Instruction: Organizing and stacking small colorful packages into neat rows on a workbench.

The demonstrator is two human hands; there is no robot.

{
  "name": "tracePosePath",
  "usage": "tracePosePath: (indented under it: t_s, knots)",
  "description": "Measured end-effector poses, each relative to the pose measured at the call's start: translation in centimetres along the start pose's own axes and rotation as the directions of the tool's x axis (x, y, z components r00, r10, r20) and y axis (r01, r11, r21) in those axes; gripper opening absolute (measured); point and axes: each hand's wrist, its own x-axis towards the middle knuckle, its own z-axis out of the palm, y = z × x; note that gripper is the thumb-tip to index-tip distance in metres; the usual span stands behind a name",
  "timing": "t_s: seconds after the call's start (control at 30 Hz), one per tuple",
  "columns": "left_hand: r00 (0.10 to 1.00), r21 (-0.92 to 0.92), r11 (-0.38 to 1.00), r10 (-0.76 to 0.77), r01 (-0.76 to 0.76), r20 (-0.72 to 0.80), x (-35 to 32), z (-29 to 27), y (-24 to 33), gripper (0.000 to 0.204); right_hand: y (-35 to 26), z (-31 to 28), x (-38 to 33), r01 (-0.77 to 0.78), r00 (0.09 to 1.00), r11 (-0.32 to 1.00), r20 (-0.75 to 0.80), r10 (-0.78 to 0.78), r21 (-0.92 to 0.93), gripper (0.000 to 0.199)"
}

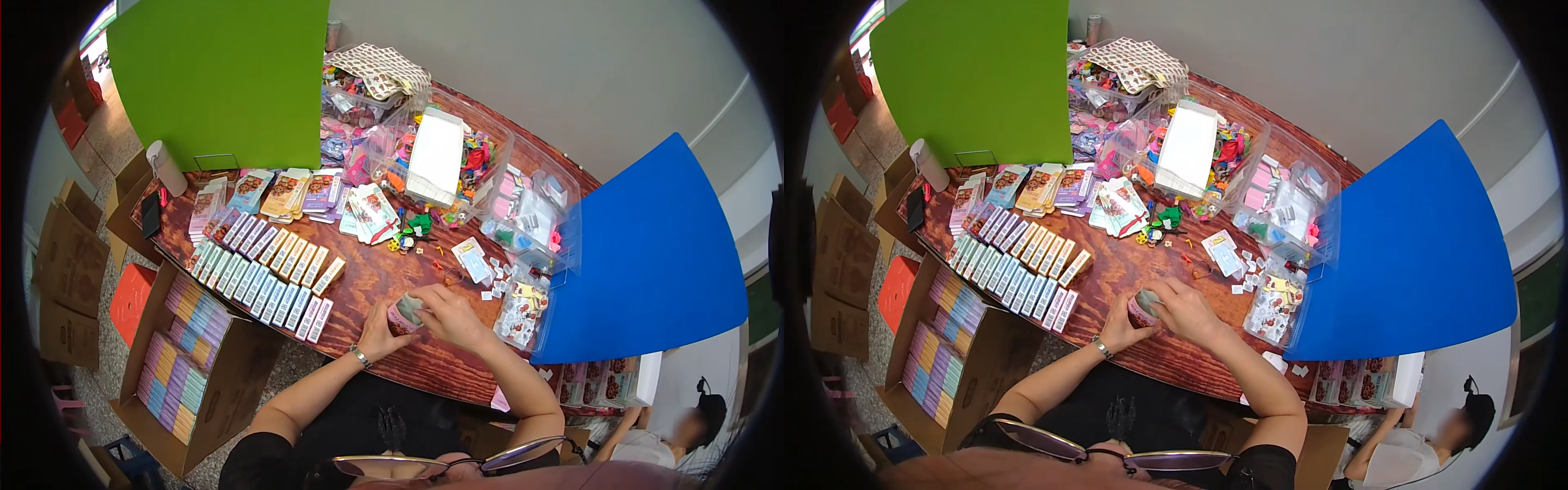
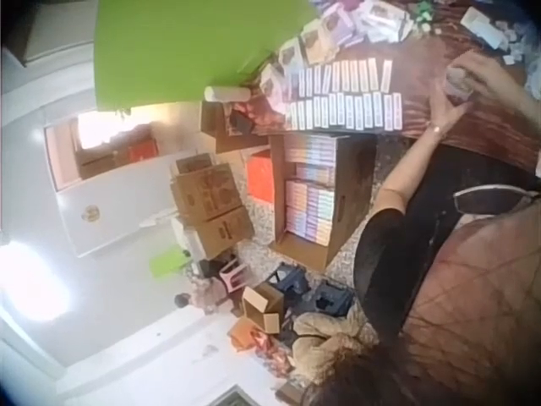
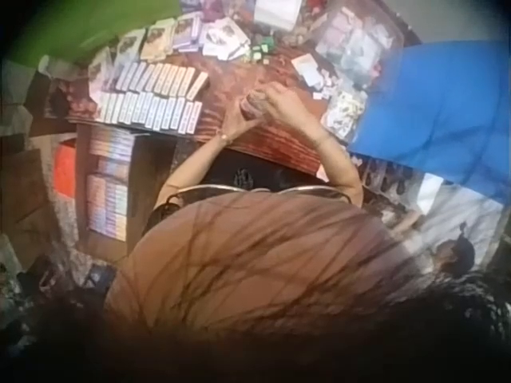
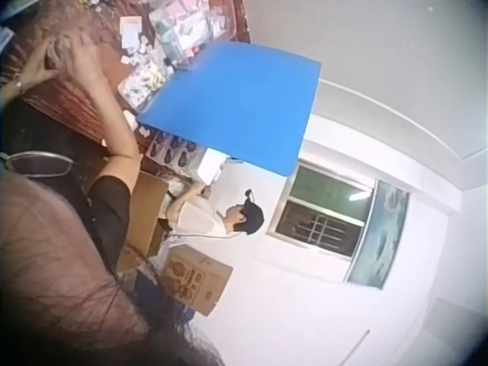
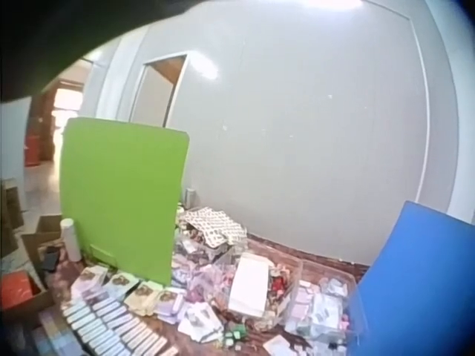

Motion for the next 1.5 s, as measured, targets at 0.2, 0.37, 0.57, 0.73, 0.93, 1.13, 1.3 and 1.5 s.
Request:
tracePosePath:
  t_s: [0.2, 0.37, 0.57, 0.73, 0.93, 1.13, 1.3, 1.5]
  knots:
    - [1.000, -0.072, 0.997, 0.020, -0.020, 0.001, 1.1, 0.8, 0.3, 0.080, 1.9, -1.3, -1.6, 0.051, 0.983, 0.997, -0.172, -0.060, -0.053, 0.026]
    - [0.998, 0.007, 1.000, 0.023, -0.022, -0.056, 0.5, 0.1, -0.7, 0.075, 8.0, -1.3, -5.6, -0.233, 0.946, 0.972, -0.238, 0.221, -0.025, 0.020]
    - [0.999, 0.000, 0.999, -0.043, 0.043, -0.002, 0.0, 1.2, -2.3, 0.071, 22.9, -4.4, -14.9, -0.696, 0.573, 0.716, -0.646, 0.505, -0.058, 0.016]
    - [0.999, 0.055, 0.997, -0.050, 0.050, 0.010, -0.3, 1.6, -2.0, 0.069, 27.2, -4.3, -15.7, -0.787, 0.482, 0.617, -0.612, 0.628, 0.013, 0.025]
    - [0.996, 0.092, 0.993, -0.082, 0.078, 0.039, -0.6, 1.3, -2.4, 0.068, 25.2, -2.6, -12.6, -0.906, 0.418, 0.391, -0.483, 0.770, -0.160, 0.037]
    - [0.996, 0.111, 0.991, -0.081, 0.076, 0.046, -0.3, 1.5, -2.5, 0.071, 26.0, -2.7, -14.3, -0.843, 0.467, 0.530, -0.622, 0.629, -0.096, 0.020]
    - [0.997, 0.130, 0.990, -0.055, 0.048, 0.055, -0.2, 1.5, -2.7, 0.074, 27.4, -3.8, -16.0, -0.644, 0.453, 0.753, -0.728, 0.514, 0.132, 0.012]
    - [0.996, 0.053, 0.996, -0.068, 0.066, 0.049, -0.2, 1.4, -2.3, 0.066, 25.9, -4.5, -17.7, -0.670, 0.534, 0.674, -0.427, 0.729, 0.312, 0.011]
